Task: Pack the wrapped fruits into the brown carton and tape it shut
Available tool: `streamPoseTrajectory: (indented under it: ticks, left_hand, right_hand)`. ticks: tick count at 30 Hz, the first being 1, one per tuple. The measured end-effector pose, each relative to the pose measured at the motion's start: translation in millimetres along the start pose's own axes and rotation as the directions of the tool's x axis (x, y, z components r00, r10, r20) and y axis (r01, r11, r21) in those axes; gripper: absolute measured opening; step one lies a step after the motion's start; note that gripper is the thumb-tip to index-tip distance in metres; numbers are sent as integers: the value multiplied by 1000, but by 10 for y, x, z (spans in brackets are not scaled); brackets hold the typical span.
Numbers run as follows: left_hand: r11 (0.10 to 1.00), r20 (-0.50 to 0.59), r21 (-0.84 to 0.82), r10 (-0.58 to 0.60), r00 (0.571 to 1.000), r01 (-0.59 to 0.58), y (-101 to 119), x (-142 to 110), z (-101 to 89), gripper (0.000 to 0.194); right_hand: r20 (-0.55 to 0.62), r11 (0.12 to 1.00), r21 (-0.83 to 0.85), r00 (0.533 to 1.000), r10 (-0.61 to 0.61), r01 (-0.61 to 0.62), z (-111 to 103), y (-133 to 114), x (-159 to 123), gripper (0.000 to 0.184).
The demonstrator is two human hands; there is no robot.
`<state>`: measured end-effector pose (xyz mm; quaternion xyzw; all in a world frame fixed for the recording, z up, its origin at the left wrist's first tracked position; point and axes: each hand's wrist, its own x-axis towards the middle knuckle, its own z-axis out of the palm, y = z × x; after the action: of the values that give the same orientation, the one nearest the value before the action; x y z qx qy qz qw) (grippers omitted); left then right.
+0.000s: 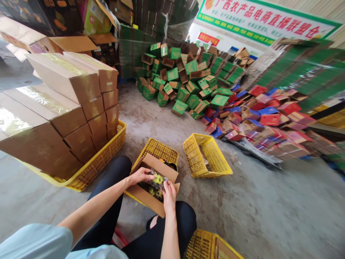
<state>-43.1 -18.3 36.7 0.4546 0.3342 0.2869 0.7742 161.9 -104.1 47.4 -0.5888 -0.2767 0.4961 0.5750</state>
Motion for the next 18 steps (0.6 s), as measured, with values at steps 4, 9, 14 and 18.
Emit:
streamPoseTrajectory:
  ticks: [4, 9, 14, 18]
  left_hand:
    - [1000, 33, -15, -7, 999, 8, 7, -16, -5, 60]
    - [998, 111, -49, -38, 993, 44, -25, -22, 15, 86]
    - [995, 135, 96, -51, 990, 39, -26, -30, 24, 81]
    - [987, 147, 158, -59, 987, 35, -9, -35, 14, 69]
  right_hand:
    - [-46, 999, -45, 999, -19, 17, -19, -1, -14, 41]
    - [-50, 997, -60, 998, -42, 39, -19, 3, -12, 38]
    - [24, 998, -52, 999, -37, 39, 12, -12, -24, 38]
    - [39, 995, -80, 998, -52, 55, 1, 14, -20, 40]
